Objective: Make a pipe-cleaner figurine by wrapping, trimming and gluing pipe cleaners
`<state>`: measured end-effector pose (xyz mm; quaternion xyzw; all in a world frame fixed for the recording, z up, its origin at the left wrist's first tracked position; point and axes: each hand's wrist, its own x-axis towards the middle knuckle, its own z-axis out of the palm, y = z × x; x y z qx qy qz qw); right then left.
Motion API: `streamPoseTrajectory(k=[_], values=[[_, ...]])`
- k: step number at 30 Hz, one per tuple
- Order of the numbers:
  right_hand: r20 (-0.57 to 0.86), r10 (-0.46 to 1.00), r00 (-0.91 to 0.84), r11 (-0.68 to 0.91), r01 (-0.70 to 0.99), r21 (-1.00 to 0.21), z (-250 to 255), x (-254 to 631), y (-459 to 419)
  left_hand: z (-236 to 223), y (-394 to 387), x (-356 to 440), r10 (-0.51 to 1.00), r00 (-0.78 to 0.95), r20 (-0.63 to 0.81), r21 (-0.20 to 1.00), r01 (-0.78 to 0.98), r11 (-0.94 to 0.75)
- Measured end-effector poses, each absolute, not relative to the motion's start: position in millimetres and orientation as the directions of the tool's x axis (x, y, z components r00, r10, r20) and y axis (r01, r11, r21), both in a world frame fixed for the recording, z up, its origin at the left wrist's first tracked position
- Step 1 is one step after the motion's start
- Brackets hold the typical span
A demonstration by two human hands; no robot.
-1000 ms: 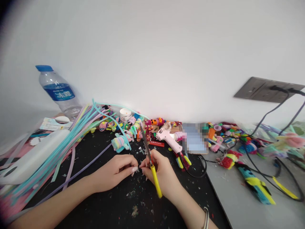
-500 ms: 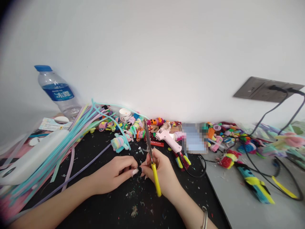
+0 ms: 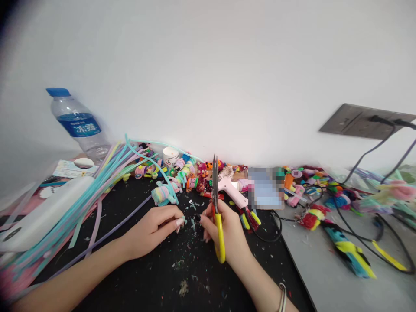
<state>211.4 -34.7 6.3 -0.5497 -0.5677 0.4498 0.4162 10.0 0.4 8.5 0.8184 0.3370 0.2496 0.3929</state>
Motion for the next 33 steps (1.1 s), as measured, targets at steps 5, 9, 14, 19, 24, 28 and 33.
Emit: streamPoseTrajectory(k=[5,9,14,19,24,28,33], values=[[0.250,0.967,0.038,0.131,0.769,-0.626,5.4,224.9,-27.0,8.6,2.7,9.0,0.819,0.558,0.131,0.869,0.334,-0.366],[0.262,0.963,-0.057,0.177,0.869,-0.462,-3.0,227.5,-23.0,7.7,2.8,9.1,0.816,0.557,0.155,0.855,0.337,-0.393],[0.255,0.962,-0.095,0.203,0.875,-0.440,-10.6,230.6,-22.0,6.8,2.7,9.2,0.811,0.558,0.177,0.838,0.347,-0.421],[0.411,0.887,-0.210,0.397,0.800,-0.449,6.5,225.5,-28.7,6.0,1.9,10.7,0.822,0.545,0.165,0.831,0.372,-0.413],[0.475,0.795,-0.377,0.591,0.654,-0.471,9.4,209.4,-38.6,7.5,-1.1,14.8,0.790,0.600,0.129,0.842,0.354,-0.406],[0.549,0.735,-0.398,0.662,0.598,-0.453,0.8,202.6,-40.4,9.1,-3.7,16.4,0.776,0.626,0.076,0.864,0.348,-0.364],[0.580,0.722,-0.377,0.664,0.611,-0.431,-0.9,202.5,-40.9,6.6,-5.2,16.8,0.781,0.624,0.041,0.876,0.353,-0.328]])
